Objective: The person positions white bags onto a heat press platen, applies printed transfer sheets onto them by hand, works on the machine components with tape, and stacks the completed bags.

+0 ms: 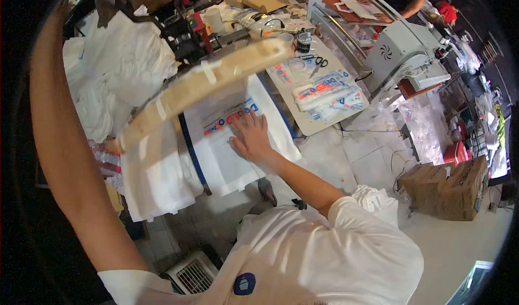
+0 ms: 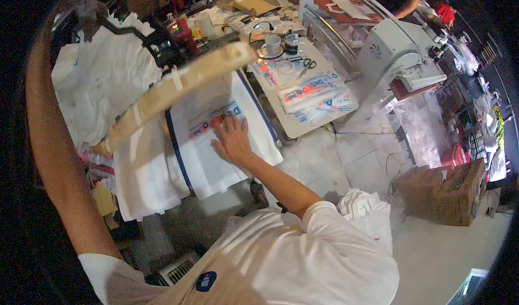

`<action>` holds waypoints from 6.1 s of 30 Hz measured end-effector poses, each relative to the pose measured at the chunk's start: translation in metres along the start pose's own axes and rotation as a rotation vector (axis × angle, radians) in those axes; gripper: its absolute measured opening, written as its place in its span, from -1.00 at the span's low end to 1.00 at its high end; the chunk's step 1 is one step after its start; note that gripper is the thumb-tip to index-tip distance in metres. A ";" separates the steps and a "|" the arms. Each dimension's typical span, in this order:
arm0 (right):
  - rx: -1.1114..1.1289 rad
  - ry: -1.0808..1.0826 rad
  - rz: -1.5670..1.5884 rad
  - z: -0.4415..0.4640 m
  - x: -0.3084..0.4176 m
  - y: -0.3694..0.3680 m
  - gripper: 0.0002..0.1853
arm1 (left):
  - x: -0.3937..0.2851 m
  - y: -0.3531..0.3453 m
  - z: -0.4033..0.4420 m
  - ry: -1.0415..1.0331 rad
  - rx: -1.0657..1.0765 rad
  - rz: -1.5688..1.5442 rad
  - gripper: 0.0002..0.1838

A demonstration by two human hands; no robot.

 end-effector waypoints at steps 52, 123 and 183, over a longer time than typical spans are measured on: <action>0.895 0.301 0.153 -0.064 0.109 0.052 -0.10 | -0.126 -0.308 0.236 -0.267 0.189 -0.804 -0.56; 0.549 0.424 0.309 -0.054 0.118 0.082 -0.53 | 0.106 -0.296 0.054 0.747 -0.297 -0.730 -0.26; 0.511 0.339 -0.056 -0.077 0.115 0.069 -0.46 | 0.100 -0.350 0.033 1.147 -0.409 -1.394 -0.19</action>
Point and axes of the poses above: each hand's wrist, its own z-axis towards the middle knuckle, its own y-axis out of the back of the hand, x = y × z, the point moved 10 cm from there along z, towards the middle knuckle, and after that the axes turned 4 degrees about y, right-handed, at the moved point
